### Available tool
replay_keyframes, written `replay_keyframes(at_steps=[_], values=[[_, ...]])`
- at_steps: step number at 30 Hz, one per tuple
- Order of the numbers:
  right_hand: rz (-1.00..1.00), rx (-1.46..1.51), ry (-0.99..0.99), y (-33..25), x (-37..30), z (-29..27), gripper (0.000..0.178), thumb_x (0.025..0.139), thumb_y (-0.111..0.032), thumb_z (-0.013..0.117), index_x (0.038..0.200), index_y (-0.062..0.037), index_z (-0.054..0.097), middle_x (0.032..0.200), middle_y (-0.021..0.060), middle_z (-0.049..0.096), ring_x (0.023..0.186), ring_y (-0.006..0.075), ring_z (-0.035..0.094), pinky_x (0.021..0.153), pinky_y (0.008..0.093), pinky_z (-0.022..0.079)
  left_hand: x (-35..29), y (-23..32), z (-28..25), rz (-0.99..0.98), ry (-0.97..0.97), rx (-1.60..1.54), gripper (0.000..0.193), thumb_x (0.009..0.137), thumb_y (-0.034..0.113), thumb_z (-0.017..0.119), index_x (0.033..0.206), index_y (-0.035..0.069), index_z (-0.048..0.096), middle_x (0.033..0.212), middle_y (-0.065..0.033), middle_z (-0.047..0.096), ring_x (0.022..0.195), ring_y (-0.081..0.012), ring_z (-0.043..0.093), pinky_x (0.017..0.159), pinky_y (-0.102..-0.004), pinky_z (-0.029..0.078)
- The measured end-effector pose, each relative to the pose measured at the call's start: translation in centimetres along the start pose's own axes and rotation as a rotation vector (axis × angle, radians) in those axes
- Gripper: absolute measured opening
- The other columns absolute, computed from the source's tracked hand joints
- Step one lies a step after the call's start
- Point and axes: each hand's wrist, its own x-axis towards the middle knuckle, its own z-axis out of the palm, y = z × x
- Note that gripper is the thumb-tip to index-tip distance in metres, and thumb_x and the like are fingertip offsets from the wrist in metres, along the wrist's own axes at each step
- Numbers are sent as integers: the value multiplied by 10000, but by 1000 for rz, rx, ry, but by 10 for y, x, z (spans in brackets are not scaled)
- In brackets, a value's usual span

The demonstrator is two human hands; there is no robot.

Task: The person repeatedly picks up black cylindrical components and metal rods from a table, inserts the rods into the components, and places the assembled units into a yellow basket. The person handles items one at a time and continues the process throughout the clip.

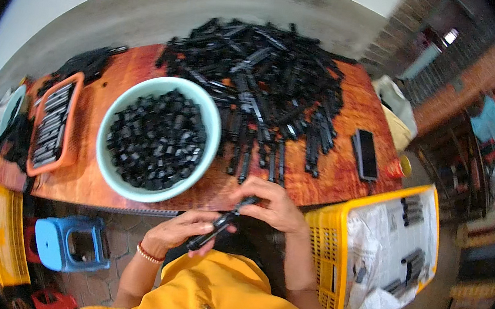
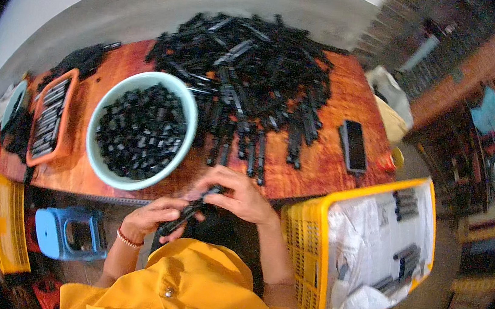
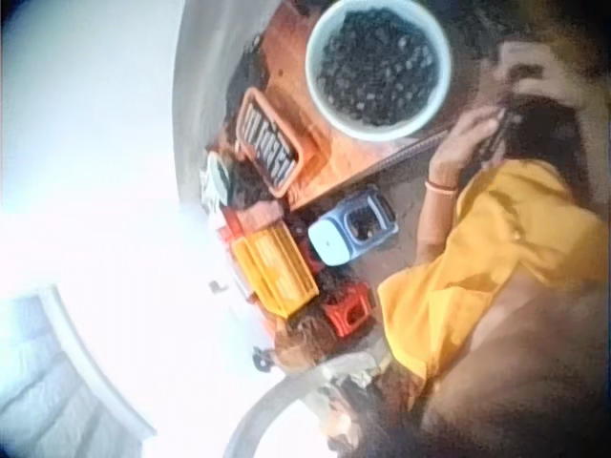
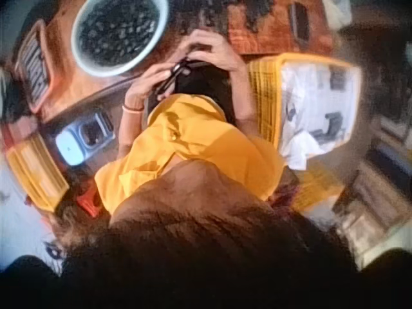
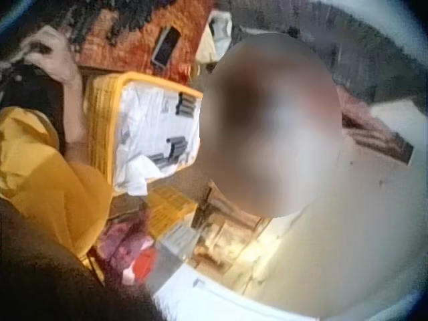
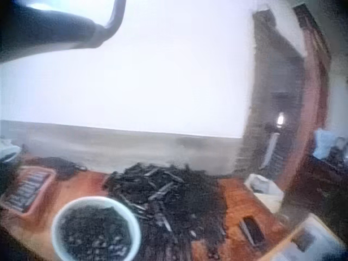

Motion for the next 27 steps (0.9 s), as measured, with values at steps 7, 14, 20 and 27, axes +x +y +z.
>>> replay_keyframes(at_steps=[7,14,20,27], values=[[307,306,560,-4,-45,7,383,872,-52,611,1241,-25,511,1015,26,547,867,72,588,766,212,491,9,-33,1,223,230,-165,355,947,348,503,1086,24,460,586,-73,481,390,-116,418,373,-215,350],[533,-293,738,-75,-116,-18,169,853,-76,625,1004,-2,644,852,32,620,746,78,575,659,230,476,14,-46,-7,214,214,-167,330,936,318,531,1066,26,453,597,-74,488,401,-133,446,384,-221,386],[734,-463,1016,-139,-176,-91,224,830,-150,623,1020,-35,653,765,24,626,702,80,580,622,232,465,12,-46,-4,182,276,-104,315,935,303,532,1061,22,461,609,-69,492,418,-125,448,388,-211,382],[1072,-1340,1187,-44,-371,-238,181,780,-140,608,917,-54,689,749,136,662,712,299,644,662,370,500,13,-51,-4,172,292,-102,294,934,286,534,1056,28,464,609,-62,487,417,-118,434,382,-210,366]])
